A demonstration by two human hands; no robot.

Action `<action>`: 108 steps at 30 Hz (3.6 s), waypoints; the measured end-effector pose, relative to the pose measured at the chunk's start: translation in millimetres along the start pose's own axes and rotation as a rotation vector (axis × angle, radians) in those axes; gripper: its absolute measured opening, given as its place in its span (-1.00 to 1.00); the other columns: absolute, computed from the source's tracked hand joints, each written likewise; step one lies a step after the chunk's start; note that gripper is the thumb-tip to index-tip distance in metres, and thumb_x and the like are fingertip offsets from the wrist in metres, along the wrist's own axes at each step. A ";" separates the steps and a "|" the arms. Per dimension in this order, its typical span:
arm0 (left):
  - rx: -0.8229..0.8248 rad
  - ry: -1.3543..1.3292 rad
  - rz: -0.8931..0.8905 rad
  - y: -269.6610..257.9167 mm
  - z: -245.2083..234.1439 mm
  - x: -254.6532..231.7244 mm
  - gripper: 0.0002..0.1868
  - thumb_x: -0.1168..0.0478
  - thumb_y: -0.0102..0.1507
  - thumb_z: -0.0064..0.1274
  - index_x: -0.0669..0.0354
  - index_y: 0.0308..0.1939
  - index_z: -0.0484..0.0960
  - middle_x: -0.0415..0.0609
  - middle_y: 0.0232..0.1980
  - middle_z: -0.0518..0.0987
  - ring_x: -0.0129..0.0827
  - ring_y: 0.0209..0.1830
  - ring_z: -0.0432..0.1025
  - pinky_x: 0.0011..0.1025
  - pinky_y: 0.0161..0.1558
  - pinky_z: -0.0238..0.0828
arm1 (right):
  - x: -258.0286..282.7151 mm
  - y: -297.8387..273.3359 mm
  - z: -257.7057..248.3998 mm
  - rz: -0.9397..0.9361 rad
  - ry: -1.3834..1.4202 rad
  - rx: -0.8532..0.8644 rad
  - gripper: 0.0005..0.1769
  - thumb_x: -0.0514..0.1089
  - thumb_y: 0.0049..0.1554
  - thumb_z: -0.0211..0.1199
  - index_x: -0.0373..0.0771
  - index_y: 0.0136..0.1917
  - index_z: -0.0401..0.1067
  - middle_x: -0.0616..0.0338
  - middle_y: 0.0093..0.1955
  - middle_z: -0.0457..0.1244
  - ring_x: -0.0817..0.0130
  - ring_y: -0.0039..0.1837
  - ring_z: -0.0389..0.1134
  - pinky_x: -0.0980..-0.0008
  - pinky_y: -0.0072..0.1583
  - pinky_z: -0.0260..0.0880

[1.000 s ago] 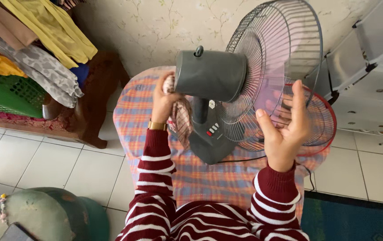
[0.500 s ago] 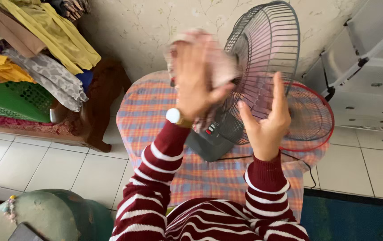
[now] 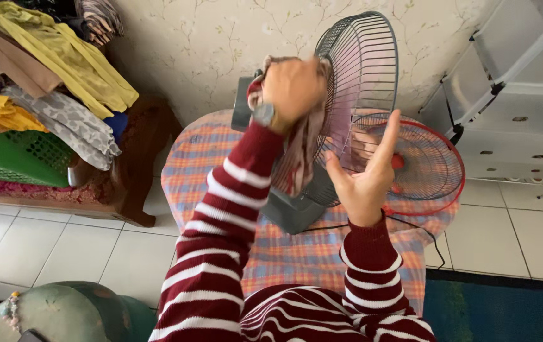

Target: The person wipes the blades and the front grill of a standing fan using a cloth. They rotate the fan head to access different areas and continue wiping the base and neck of the fan.

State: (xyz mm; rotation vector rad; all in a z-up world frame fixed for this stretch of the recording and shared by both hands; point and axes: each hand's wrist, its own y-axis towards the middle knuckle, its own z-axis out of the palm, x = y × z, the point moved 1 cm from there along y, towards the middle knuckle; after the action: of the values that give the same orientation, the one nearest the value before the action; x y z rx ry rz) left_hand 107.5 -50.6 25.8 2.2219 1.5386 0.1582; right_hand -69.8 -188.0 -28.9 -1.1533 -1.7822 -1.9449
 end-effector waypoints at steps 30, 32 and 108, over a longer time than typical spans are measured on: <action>-0.642 0.002 0.278 -89.6 2.5 4.5 -0.43 -0.06 0.27 0.13 0.05 0.32 0.56 -0.04 0.23 0.49 -0.01 0.22 0.37 0.19 0.41 0.15 | 1.5 -1.3 5.2 0.021 -0.020 -0.042 0.20 -0.38 0.10 0.44 -0.28 0.74 -0.29 -0.13 0.44 0.25 0.20 0.40 0.31 0.25 0.41 0.38; -0.450 -0.019 0.147 -64.6 -16.7 -3.3 -0.48 -0.07 0.31 0.11 0.10 0.27 0.59 -0.02 0.12 0.54 -0.05 0.15 0.39 0.10 0.34 0.16 | 1.8 -4.5 6.5 0.018 -0.066 -0.064 0.21 -0.37 0.10 0.46 -0.27 0.74 -0.30 -0.11 0.42 0.24 0.21 0.37 0.32 0.26 0.39 0.40; -0.659 -0.849 -0.097 -185.5 73.0 -52.5 -0.52 0.21 0.37 -0.10 0.35 0.35 0.40 0.19 0.35 0.43 0.03 0.45 0.28 -0.07 0.47 0.09 | -7.9 -11.3 -0.1 -0.056 -0.155 -0.063 0.17 -0.39 0.17 0.45 -0.17 0.74 -0.29 -0.06 0.34 0.29 0.26 0.33 0.35 0.35 0.35 0.40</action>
State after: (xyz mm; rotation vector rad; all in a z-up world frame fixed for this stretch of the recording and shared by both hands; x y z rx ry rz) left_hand -48.6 -65.1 -108.1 1.3950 0.9224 -0.2502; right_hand -72.2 -188.1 -42.4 -1.3211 -1.8610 -2.0057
